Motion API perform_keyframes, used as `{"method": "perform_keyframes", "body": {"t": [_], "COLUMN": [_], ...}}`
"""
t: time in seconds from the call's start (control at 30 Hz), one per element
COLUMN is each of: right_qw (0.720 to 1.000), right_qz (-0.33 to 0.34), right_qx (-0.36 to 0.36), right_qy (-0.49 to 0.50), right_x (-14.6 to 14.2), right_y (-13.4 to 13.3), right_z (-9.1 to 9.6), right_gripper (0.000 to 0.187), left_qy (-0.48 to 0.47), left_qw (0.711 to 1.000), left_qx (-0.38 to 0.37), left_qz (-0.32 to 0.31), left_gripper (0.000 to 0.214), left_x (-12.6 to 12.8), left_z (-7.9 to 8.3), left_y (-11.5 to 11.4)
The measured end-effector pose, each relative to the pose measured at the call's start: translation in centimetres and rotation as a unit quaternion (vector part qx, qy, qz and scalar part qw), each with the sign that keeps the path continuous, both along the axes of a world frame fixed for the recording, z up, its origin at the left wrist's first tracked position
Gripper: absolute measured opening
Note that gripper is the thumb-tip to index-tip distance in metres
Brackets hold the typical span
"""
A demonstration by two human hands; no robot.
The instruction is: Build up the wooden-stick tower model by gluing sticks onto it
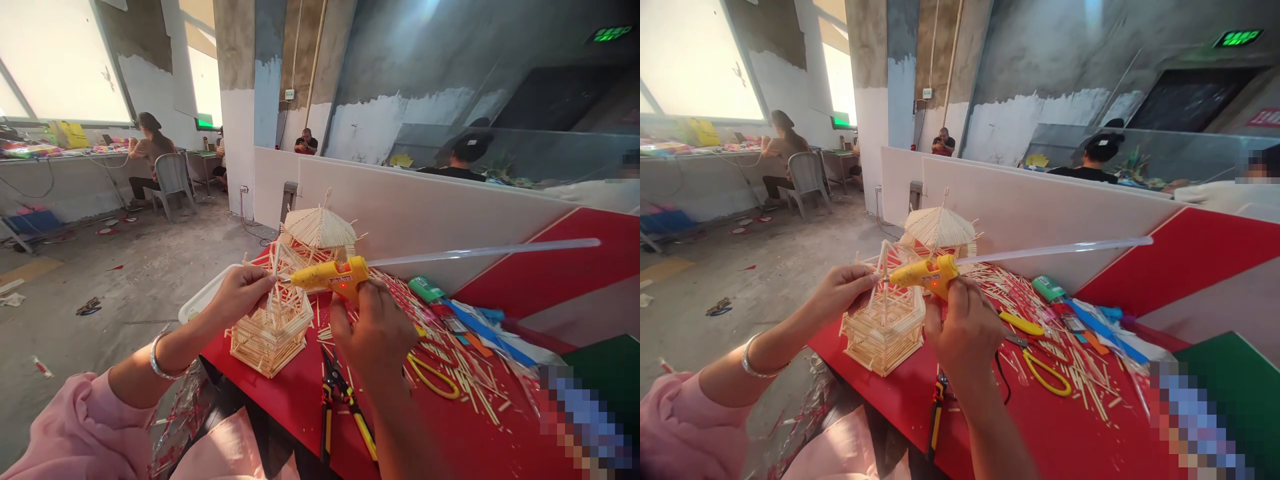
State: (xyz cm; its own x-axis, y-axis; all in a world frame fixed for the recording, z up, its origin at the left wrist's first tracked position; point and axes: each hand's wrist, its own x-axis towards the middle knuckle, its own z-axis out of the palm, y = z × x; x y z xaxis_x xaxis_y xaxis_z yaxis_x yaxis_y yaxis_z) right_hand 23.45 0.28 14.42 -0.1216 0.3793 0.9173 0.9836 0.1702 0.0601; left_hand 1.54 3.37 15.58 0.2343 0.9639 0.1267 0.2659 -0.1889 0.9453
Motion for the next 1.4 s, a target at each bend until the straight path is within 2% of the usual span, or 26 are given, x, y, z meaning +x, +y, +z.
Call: {"method": "perform_keyframes", "body": {"t": [0.17, 0.67, 0.87, 1.2, 1.3, 1.4], "right_qw": [1.000, 1.000, 1.000, 1.000, 0.998, 0.988], "right_qz": [0.008, 0.001, 0.010, -0.001, -0.001, -0.020], "right_qx": [0.003, -0.027, -0.011, -0.028, -0.060, -0.149], "right_qy": [-0.009, -0.006, -0.011, -0.005, 0.000, 0.044], "right_x": [0.3, 0.5, 0.4, 0.6, 0.7, 1.9], "right_y": [-0.4, -0.3, -0.2, -0.2, -0.3, -1.0], "right_z": [-0.3, -1.0, -1.1, -1.4, -1.9, -3.1], "right_gripper": [0.023, 0.025, 0.026, 0.025, 0.030, 0.044], "left_qy": [0.021, 0.039, 0.040, 0.039, 0.036, 0.032], "left_qw": [1.000, 0.999, 0.999, 0.999, 0.999, 0.999], "left_qx": [0.021, 0.026, 0.015, 0.031, 0.020, 0.008], "left_qz": [0.007, 0.011, 0.012, 0.008, 0.013, 0.015], "left_gripper": [0.041, 0.042, 0.042, 0.041, 0.041, 0.040], "left_x": [0.1, 0.2, 0.0, 0.0, 0.0, 0.2], "left_z": [0.1, 0.3, 0.1, 0.3, 0.4, 0.8], "left_y": [0.2, 0.3, 0.5, 0.4, 0.3, 0.2]}}
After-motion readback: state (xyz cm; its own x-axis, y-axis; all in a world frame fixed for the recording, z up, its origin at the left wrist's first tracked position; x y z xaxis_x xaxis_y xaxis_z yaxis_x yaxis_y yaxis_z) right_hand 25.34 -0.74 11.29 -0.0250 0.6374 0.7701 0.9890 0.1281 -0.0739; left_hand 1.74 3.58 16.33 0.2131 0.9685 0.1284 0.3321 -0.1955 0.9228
